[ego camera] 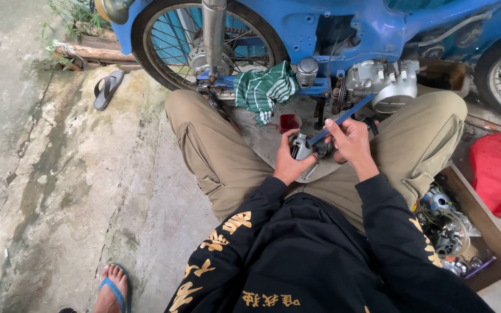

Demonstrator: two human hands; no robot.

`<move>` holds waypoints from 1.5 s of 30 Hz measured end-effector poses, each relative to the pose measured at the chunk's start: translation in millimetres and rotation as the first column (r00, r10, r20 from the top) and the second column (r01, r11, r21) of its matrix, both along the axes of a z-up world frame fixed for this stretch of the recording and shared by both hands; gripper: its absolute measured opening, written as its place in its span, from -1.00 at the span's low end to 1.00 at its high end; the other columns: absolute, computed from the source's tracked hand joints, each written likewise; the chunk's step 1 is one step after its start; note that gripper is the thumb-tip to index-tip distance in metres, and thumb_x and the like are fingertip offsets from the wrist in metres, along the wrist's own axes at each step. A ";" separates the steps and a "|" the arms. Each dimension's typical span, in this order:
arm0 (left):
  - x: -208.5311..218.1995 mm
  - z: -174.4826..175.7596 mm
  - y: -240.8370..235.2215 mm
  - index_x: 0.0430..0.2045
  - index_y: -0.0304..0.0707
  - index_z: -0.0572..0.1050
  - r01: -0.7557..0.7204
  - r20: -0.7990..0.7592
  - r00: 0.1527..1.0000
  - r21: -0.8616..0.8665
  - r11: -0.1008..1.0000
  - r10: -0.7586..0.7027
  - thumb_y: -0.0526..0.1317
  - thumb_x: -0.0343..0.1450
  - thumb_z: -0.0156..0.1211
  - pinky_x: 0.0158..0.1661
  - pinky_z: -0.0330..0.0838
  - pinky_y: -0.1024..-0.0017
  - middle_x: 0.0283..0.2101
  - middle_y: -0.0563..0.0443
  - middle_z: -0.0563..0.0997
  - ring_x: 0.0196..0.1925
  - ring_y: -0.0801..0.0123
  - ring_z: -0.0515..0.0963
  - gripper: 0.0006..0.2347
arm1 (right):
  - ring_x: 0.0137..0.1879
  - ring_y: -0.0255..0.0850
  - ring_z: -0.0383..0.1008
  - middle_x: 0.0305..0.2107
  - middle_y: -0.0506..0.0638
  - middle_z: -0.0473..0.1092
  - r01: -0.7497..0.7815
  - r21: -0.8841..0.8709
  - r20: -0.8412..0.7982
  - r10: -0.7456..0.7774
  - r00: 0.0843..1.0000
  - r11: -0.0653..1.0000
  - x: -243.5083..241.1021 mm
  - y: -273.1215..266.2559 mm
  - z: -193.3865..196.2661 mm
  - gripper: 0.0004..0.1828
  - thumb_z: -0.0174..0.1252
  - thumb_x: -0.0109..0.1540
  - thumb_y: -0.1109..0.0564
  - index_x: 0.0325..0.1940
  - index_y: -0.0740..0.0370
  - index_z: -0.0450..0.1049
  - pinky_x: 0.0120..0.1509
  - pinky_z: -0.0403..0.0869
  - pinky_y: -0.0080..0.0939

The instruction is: A person sits on the ground and uses a small tool to repair or adjust a motorcycle carburetor.

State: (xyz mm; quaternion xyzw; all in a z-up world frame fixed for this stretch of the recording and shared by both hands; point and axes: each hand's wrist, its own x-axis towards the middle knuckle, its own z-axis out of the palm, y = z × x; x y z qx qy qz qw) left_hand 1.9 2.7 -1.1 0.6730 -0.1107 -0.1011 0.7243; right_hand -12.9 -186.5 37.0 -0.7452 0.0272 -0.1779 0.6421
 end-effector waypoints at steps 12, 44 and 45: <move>4.9 -2.2 -1.6 0.16 -0.05 0.29 -0.024 -0.039 0.999 -0.039 0.999 0.023 -0.17 0.16 0.53 0.07 0.46 0.21 -0.03 -0.26 0.57 0.05 0.11 0.56 -0.32 | -0.70 -0.39 0.25 -0.63 0.15 0.47 -0.048 0.064 -0.065 0.053 0.997 0.997 -7.1 4.4 5.3 -0.80 0.24 0.36 0.17 -0.33 0.31 0.57 -0.57 0.27 -0.42; -1.2 -16.8 -9.9 0.14 -0.09 0.31 -0.019 0.004 1.000 0.012 1.000 0.019 -0.16 0.11 0.54 0.27 0.31 0.03 0.09 -0.29 0.50 0.25 -0.09 0.47 -0.31 | -0.67 -0.32 0.35 -0.62 0.16 0.47 0.016 0.046 -0.128 -0.010 0.992 0.999 4.6 -0.4 -9.7 -0.73 0.22 0.38 0.09 -0.33 0.32 0.55 -0.55 0.34 -0.41; -2.3 -16.6 -9.1 0.15 -0.09 0.31 -0.018 -0.002 1.000 0.015 1.000 0.018 -0.16 0.12 0.52 0.28 0.30 0.03 0.09 -0.29 0.50 0.26 -0.10 0.46 -0.32 | -0.69 -0.31 0.32 -0.64 0.16 0.46 -0.009 0.050 -0.149 0.016 0.989 0.999 4.0 -1.1 -13.0 -0.73 0.24 0.36 0.09 -0.35 0.32 0.54 -0.57 0.32 -0.40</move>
